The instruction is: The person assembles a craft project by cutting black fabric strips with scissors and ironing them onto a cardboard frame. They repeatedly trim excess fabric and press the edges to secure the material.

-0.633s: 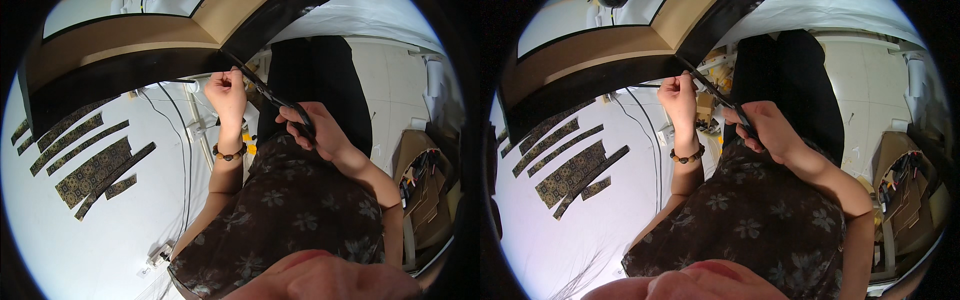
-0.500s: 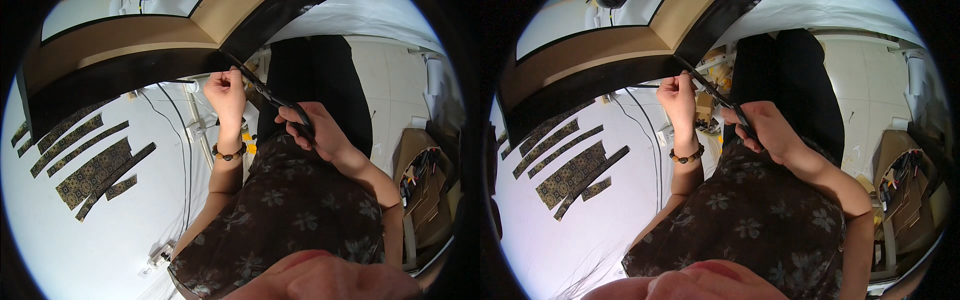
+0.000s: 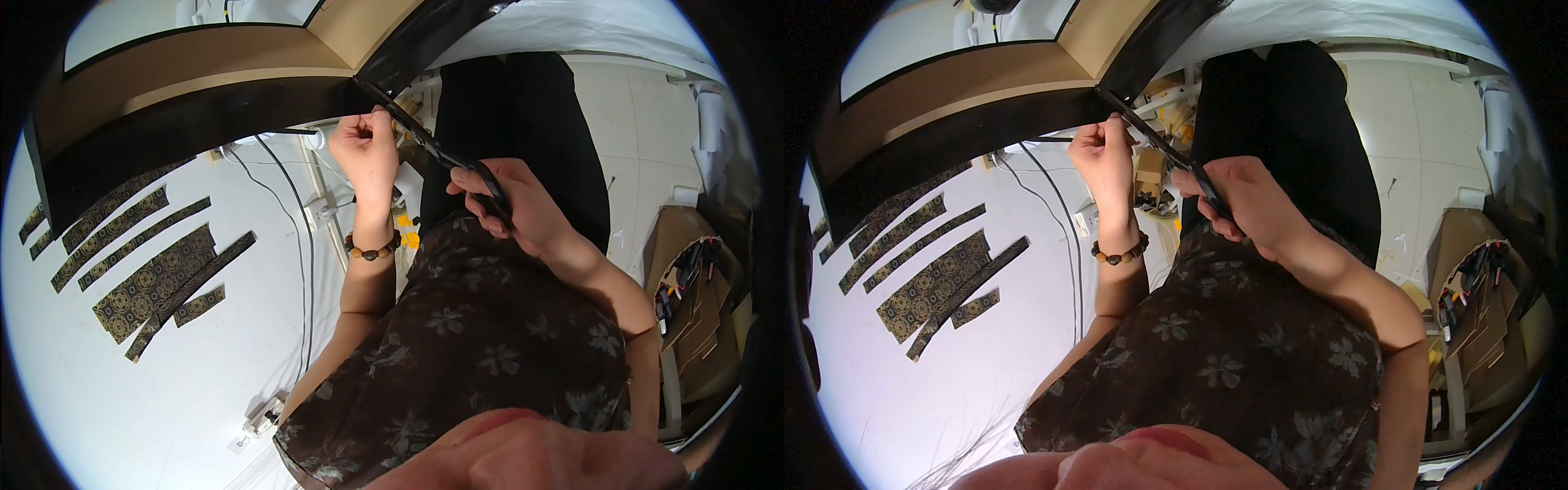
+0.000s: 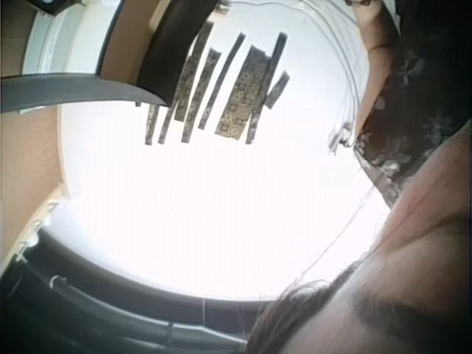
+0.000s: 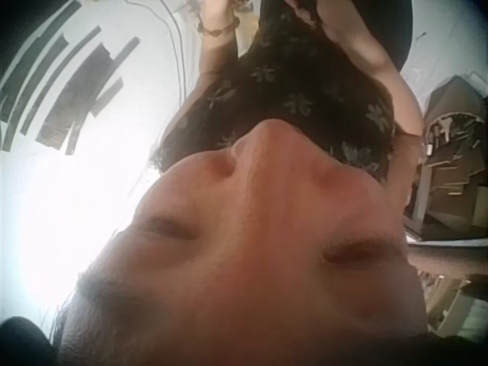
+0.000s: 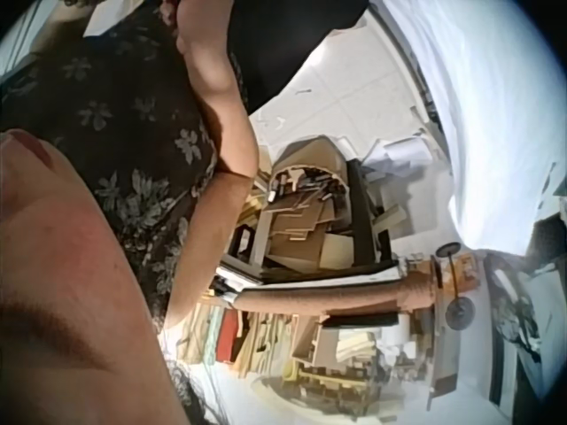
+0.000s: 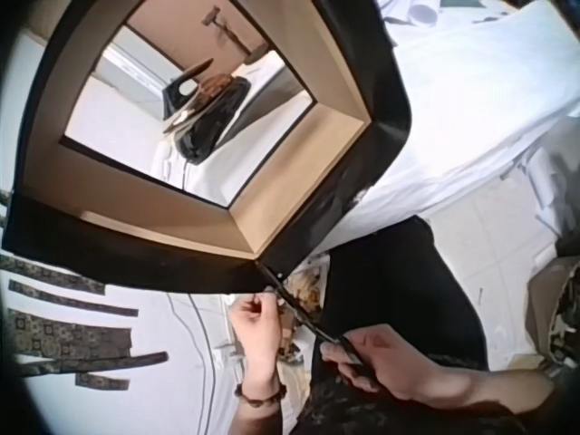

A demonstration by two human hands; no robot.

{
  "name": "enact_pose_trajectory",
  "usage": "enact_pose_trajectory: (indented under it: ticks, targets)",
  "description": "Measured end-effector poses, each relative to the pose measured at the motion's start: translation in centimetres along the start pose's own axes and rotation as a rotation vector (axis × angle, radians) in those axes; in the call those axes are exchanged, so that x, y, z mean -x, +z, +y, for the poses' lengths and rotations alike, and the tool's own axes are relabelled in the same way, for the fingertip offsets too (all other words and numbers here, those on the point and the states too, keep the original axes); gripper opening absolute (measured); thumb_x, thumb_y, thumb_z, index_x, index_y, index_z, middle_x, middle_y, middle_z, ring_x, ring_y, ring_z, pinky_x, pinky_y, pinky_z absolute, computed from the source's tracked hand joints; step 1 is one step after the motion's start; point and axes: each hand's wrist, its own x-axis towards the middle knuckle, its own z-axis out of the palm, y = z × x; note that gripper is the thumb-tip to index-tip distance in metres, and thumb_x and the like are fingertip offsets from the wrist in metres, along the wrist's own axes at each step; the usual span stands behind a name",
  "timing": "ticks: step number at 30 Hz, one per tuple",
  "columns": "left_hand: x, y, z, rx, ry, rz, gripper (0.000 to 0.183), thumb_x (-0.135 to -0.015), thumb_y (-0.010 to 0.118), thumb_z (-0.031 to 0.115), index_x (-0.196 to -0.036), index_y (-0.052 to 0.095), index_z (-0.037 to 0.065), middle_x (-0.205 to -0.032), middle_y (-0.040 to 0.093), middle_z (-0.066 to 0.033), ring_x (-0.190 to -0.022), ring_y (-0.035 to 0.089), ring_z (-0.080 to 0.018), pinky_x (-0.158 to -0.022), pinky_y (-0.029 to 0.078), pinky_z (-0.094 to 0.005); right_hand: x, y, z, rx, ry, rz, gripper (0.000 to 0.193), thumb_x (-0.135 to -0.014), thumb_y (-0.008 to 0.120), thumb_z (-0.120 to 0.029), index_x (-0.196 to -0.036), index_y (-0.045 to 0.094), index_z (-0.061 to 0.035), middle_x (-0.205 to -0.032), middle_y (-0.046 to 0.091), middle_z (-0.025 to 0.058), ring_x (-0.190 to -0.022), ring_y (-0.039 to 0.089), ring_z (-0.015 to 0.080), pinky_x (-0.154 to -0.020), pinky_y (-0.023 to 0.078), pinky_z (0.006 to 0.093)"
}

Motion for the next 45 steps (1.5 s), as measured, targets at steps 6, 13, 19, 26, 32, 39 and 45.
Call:
enact_pose_trajectory:
  ticks: [6,13,19,26,32,39,45]
  targets:
    - [-0.1,0.1,0.1,0.005,-0.004,-0.004,0.025,-0.086,0.065,0.003,-0.063,0.055,-0.001,-0.055,0.053,0.0043,-0.052,0.041,-0.0004,-0.049,0.031,-0.0184,0.0,0.0,0.2,-0.053,0.013,-0.010,0.032,-0.094,0.064,-0.031,-0.087,0.064,0.0006,-0.060,0.050,-0.0029,-0.041,0.039,0.0030,-0.038,0.026,0.0189]
    - [-0.1,0.2,-0.2,-0.001,-0.009,0.006,0.025,-0.086,0.065,0.004,-0.064,0.057,-0.001,-0.054,0.053,0.0043,-0.052,0.041,-0.0003,-0.048,0.030,-0.0187,0.2,-0.2,0.3,-0.082,0.004,-0.032,0.031,-0.094,0.064,-0.030,-0.087,0.063,0.0001,-0.060,0.049,-0.0030,-0.041,0.038,0.0023,-0.038,0.024,0.0184]
    - [0.0,0.1,-0.2,0.002,-0.005,0.005,0.024,-0.086,0.065,0.004,-0.064,0.058,-0.002,-0.053,0.053,0.0041,-0.051,0.041,-0.0004,-0.047,0.030,-0.0189,0.3,-0.1,0.5,-0.077,0.001,-0.028,0.030,-0.095,0.064,-0.029,-0.087,0.063,-0.0003,-0.060,0.049,-0.0033,-0.040,0.036,0.0016,-0.037,0.023,0.0179]
    - [0.0,0.0,-0.2,0.024,-0.017,0.007,0.023,-0.086,0.063,0.003,-0.064,0.057,-0.001,-0.053,0.052,0.0044,-0.049,0.040,-0.0002,-0.046,0.030,-0.0186,0.1,-0.3,1.0,-0.075,-0.040,-0.046,0.029,-0.095,0.064,-0.028,-0.088,0.063,-0.0003,-0.059,0.049,-0.0035,-0.040,0.036,0.0013,-0.037,0.023,0.0178]
    - [0.1,0.0,0.2,0.021,-0.001,0.001,0.024,-0.087,0.063,0.003,-0.064,0.056,0.000,-0.053,0.052,0.0044,-0.049,0.040,-0.0002,-0.047,0.030,-0.0186,0.3,-0.2,1.0,-0.074,-0.042,-0.048,0.029,-0.095,0.064,-0.028,-0.088,0.063,0.0001,-0.060,0.048,-0.0041,-0.041,0.036,0.0008,-0.037,0.022,0.0178]
    - [0.2,-0.1,0.5,-0.010,0.002,-0.007,0.025,-0.088,0.062,0.003,-0.064,0.055,0.000,-0.053,0.051,0.0040,-0.050,0.040,-0.0006,-0.047,0.029,-0.0191,0.2,0.3,1.0,-0.101,-0.053,-0.002,0.032,-0.091,0.071,-0.030,-0.070,0.058,-0.0086,-0.054,0.043,-0.0066,-0.040,0.033,0.0024,-0.039,0.019,0.0210]
    - [0.3,0.0,0.9,0.007,-0.014,-0.005,0.025,-0.088,0.062,0.003,-0.064,0.056,0.000,-0.053,0.052,0.0039,-0.050,0.040,-0.0006,-0.047,0.029,-0.0192,0.2,0.4,1.1,-0.116,-0.046,-0.008,0.031,-0.091,0.071,-0.031,-0.072,0.060,-0.0077,-0.054,0.042,-0.0070,-0.041,0.033,0.0024,-0.040,0.019,0.0211]
